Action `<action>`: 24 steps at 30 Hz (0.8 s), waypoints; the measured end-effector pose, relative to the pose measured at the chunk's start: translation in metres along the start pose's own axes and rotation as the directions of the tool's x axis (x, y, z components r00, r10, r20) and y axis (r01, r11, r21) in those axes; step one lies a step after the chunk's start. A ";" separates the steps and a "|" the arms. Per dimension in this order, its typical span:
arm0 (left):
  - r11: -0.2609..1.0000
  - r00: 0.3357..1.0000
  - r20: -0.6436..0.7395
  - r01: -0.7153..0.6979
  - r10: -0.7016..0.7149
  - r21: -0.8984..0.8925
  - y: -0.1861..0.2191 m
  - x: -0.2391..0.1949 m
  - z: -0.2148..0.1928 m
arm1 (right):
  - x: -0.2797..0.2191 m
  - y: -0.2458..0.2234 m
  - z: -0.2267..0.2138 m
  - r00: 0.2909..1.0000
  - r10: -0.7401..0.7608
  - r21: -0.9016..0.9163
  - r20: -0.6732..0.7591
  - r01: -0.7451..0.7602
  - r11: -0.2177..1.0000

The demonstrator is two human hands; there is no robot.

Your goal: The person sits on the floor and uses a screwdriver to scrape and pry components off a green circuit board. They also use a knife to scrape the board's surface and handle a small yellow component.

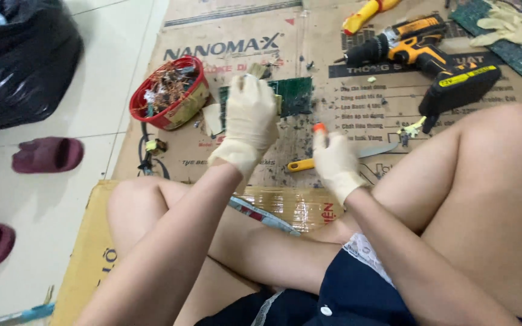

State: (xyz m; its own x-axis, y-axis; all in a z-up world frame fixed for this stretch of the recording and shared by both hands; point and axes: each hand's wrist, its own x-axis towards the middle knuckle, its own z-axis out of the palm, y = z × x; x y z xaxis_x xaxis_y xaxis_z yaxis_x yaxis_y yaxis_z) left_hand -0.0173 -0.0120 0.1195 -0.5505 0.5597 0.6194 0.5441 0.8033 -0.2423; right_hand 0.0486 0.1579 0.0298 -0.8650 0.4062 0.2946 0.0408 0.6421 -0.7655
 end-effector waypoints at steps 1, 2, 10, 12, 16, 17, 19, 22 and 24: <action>1.000 0.999 0.036 0.023 -0.023 0.000 0.002 0.002 0.001 | 0.004 0.003 0.003 0.997 0.037 0.002 -0.071 -0.037 0.999; 0.999 0.997 0.074 0.033 -0.032 -0.012 0.005 0.005 0.004 | 0.005 0.006 0.006 0.985 0.088 0.002 -0.150 -0.089 0.996; 0.968 0.963 0.160 0.232 -0.215 -0.094 0.021 0.013 -0.013 | -0.007 -0.009 0.028 0.993 0.032 0.104 -0.111 -0.021 0.994; 0.969 0.962 0.176 0.227 -0.208 -0.100 0.024 0.022 -0.015 | -0.003 -0.002 0.029 0.992 0.050 0.071 -0.118 -0.041 0.997; 0.956 0.951 0.109 0.292 -0.288 -0.020 0.023 0.015 -0.014 | -0.005 0.004 0.038 0.991 0.130 -0.061 0.004 -0.130 0.990; 0.949 0.947 0.075 0.314 -0.313 -0.013 0.027 0.016 -0.013 | -0.009 0.007 0.034 0.988 0.136 0.016 -0.066 -0.135 0.991; 0.942 0.930 0.172 0.335 -0.325 -0.034 0.032 0.022 -0.016 | 0.005 0.005 0.027 0.975 0.144 -0.086 0.170 -0.131 0.988; 0.914 0.893 0.220 0.405 -0.393 -0.011 0.029 0.016 -0.025 | -0.002 -0.002 0.026 0.992 0.098 -0.057 0.083 -0.094 0.994; 0.900 0.880 0.227 0.434 -0.417 -0.031 0.030 0.017 -0.027 | -0.002 -0.002 0.021 0.997 0.055 -0.073 0.046 -0.051 0.996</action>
State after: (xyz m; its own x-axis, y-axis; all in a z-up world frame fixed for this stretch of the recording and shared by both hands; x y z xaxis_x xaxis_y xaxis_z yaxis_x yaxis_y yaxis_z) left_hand 0.0073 0.0162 0.1430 -0.8550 0.2042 0.4768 0.2704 0.9599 0.0738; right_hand 0.0399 0.1418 0.0187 -0.8834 0.4106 0.2258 0.1215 0.6661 -0.7359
